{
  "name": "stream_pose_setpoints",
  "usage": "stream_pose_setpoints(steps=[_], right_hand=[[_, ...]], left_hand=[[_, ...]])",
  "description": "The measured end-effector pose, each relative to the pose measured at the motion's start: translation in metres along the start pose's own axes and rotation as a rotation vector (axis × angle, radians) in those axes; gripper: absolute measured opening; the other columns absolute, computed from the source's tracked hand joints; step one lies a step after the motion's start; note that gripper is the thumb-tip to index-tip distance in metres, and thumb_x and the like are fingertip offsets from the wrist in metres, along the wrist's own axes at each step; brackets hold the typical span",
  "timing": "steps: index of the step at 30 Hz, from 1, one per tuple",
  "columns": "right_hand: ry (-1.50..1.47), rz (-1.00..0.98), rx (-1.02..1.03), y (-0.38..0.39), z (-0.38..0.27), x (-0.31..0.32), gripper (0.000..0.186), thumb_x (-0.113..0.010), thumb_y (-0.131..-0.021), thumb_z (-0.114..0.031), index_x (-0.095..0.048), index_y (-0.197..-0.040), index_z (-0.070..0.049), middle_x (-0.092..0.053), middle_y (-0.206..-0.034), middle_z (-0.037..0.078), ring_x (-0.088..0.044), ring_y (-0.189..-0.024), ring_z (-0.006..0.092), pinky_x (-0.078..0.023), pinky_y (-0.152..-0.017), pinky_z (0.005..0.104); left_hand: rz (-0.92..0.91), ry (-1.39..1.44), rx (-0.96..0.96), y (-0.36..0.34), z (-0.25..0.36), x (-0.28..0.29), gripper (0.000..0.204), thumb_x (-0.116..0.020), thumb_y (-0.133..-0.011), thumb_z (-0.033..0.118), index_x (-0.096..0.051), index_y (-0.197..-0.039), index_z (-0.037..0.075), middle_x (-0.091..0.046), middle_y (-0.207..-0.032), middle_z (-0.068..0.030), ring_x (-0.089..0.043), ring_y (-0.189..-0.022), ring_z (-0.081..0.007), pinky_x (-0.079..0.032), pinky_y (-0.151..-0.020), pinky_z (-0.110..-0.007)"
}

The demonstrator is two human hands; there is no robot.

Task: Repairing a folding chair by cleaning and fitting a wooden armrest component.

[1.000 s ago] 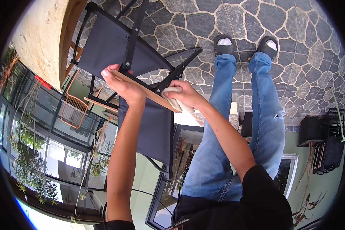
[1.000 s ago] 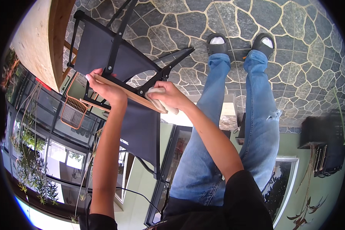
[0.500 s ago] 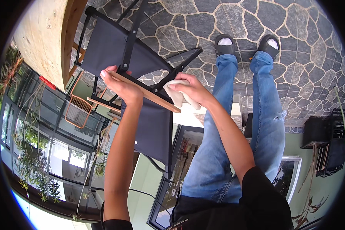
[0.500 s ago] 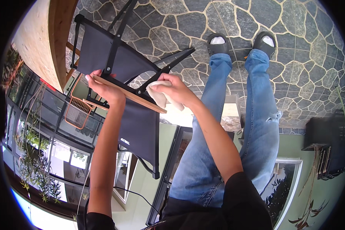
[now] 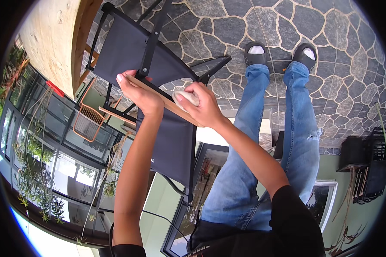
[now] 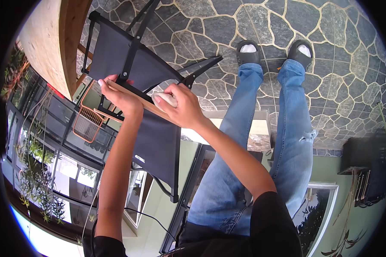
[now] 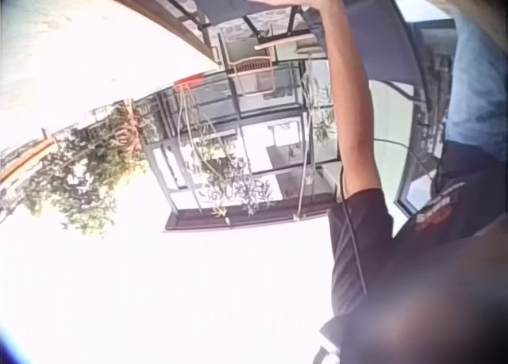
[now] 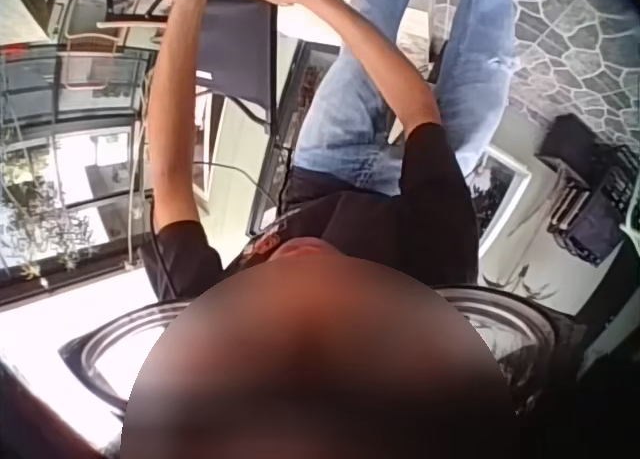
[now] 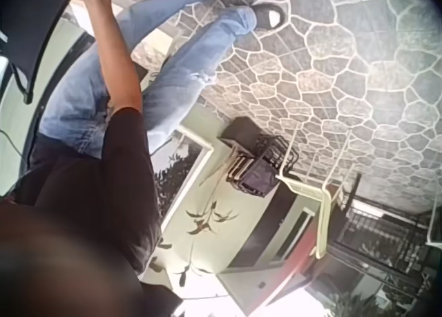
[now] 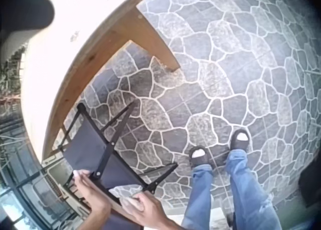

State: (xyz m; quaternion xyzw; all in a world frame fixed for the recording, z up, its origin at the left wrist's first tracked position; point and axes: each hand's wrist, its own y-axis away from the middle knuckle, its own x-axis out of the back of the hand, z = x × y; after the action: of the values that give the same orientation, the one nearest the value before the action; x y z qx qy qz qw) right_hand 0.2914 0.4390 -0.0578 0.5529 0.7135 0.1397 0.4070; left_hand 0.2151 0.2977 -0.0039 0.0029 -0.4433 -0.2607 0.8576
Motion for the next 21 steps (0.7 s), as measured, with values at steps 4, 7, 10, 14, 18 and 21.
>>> stream_pose_setpoints(steps=[4,7,10,14,18,21], right_hand=[[0.609,0.068,0.341,-0.001,0.029,-0.002,0.025,-0.079,-0.087,-0.017,-0.059,-0.088,-0.003,-0.068,-0.080,0.012,-0.065,-0.066,0.0260,-0.050,-0.057,0.0389],[0.788,0.218,0.270,-0.017,0.045,0.018,0.027,-0.077,-0.088,-0.017,-0.055,-0.084,-0.003,-0.065,-0.077,0.017,-0.065,-0.065,0.0345,-0.047,-0.052,0.0439],[0.706,0.257,0.148,-0.016,0.050,0.017,0.029,-0.076,-0.089,-0.020,-0.054,-0.083,-0.003,-0.065,-0.076,0.018,-0.066,-0.066,0.0356,-0.046,-0.051,0.0458],[0.412,0.078,0.074,0.003,0.015,0.000,0.030,-0.074,-0.090,-0.023,-0.054,-0.083,-0.002,-0.066,-0.076,0.020,-0.067,-0.068,0.0392,-0.046,-0.053,0.0499],[0.542,0.062,0.035,0.007,0.020,0.001,0.030,-0.073,-0.091,-0.025,-0.055,-0.084,-0.002,-0.066,-0.077,0.022,-0.067,-0.070,0.0413,-0.047,-0.057,0.0519],[0.746,0.153,-0.004,-0.005,0.025,0.007,0.029,-0.073,-0.091,-0.024,-0.055,-0.085,-0.001,-0.066,-0.076,0.022,-0.068,-0.070,0.0414,-0.048,-0.058,0.0514]], left_hand=[[-0.049,0.033,0.019,-0.002,-0.006,0.007,0.050,-0.030,-0.109,0.051,-0.053,-0.098,0.009,-0.054,-0.085,-0.0065,-0.058,-0.069,-0.0205,-0.046,-0.070,-0.033],[-0.007,0.018,-0.049,-0.002,0.001,-0.001,0.051,-0.029,-0.108,0.051,-0.052,-0.094,0.007,-0.049,-0.077,-0.0052,-0.052,-0.065,-0.0179,-0.044,-0.065,-0.032],[-0.038,-0.010,-0.025,-0.002,-0.005,0.005,0.051,-0.030,-0.108,0.052,-0.053,-0.095,0.008,-0.053,-0.081,-0.0062,-0.056,-0.067,-0.0193,-0.046,-0.066,-0.033],[-0.044,0.011,-0.011,-0.004,-0.004,0.007,0.051,-0.032,-0.108,0.052,-0.053,-0.095,0.008,-0.054,-0.082,-0.0069,-0.058,-0.067,-0.0202,-0.047,-0.067,-0.033],[-0.029,0.021,-0.001,0.001,0.001,0.004,0.050,-0.029,-0.109,0.049,-0.052,-0.093,0.008,-0.051,-0.077,-0.0062,-0.055,-0.065,-0.0182,-0.045,-0.064,-0.032],[-0.019,0.017,-0.006,0.001,0.003,0.000,0.049,-0.028,-0.109,0.047,-0.051,-0.092,0.007,-0.050,-0.075,-0.0060,-0.054,-0.064,-0.0174,-0.044,-0.063,-0.032]])
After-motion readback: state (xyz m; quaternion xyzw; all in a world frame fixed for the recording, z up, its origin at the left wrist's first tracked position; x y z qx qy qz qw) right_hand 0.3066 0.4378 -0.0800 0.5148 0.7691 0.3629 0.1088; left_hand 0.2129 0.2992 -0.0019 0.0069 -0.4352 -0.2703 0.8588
